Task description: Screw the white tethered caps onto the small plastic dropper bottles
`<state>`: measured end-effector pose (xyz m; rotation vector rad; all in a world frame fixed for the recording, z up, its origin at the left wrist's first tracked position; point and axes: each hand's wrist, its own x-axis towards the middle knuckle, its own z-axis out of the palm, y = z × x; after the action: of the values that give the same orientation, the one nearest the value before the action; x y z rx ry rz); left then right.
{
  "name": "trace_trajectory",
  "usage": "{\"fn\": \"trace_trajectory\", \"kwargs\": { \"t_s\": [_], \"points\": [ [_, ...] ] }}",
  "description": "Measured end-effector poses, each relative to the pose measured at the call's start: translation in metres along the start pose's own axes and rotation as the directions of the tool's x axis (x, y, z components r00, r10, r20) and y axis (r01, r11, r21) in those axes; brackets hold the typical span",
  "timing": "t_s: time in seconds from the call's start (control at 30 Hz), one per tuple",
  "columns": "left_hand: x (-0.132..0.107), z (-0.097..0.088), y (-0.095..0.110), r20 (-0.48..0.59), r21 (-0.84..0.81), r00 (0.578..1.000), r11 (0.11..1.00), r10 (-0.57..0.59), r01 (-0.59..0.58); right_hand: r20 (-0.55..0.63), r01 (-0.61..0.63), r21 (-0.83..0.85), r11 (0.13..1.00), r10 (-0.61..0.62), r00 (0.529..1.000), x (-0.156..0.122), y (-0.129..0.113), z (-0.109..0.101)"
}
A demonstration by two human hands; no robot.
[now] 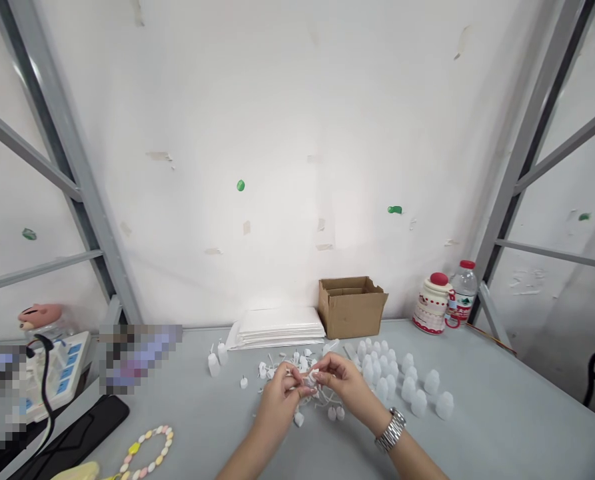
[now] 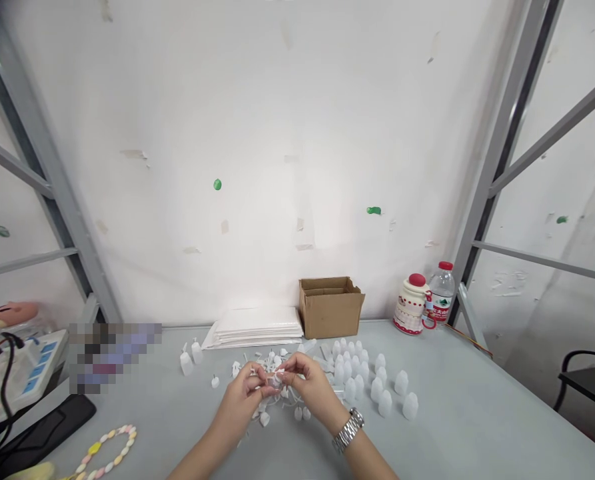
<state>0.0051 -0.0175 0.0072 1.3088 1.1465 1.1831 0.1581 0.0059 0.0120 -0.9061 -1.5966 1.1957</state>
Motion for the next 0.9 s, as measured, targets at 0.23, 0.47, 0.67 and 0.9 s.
{"fn": "trace_trajectory", "kwargs": {
  "t_s": [0.23, 0.47, 0.67, 0.9],
  "points": [
    [-0.005, -0.007, -0.009, 0.029, 0.411, 0.964, 0.876, 0.264, -0.253, 0.004, 0.072, -0.536, 0.841, -0.084, 0.996, -0.011, -0.001, 0.006],
    [-0.008, -0.005, -0.012, 0.088, 0.555, 0.912, 0.741, 0.4, -0.378, 0.039, 0.116, -0.783, 0.611, -0.139, 0.99, -0.01, 0.002, 0.009],
    [-0.009, -0.004, -0.008, 0.059, 0.513, 0.954, 0.811, 0.295, -0.282, -0.065, 0.045, -0.607, 0.793, -0.106, 0.992, -0.01, -0.002, 0.006],
    [-0.001, -0.008, -0.013, 0.014, 0.372, 0.973, 0.902, 0.23, -0.219, 0.1, 0.136, -0.385, 0.913, -0.105, 0.989, -0.01, -0.018, -0.003]
  ]
}}
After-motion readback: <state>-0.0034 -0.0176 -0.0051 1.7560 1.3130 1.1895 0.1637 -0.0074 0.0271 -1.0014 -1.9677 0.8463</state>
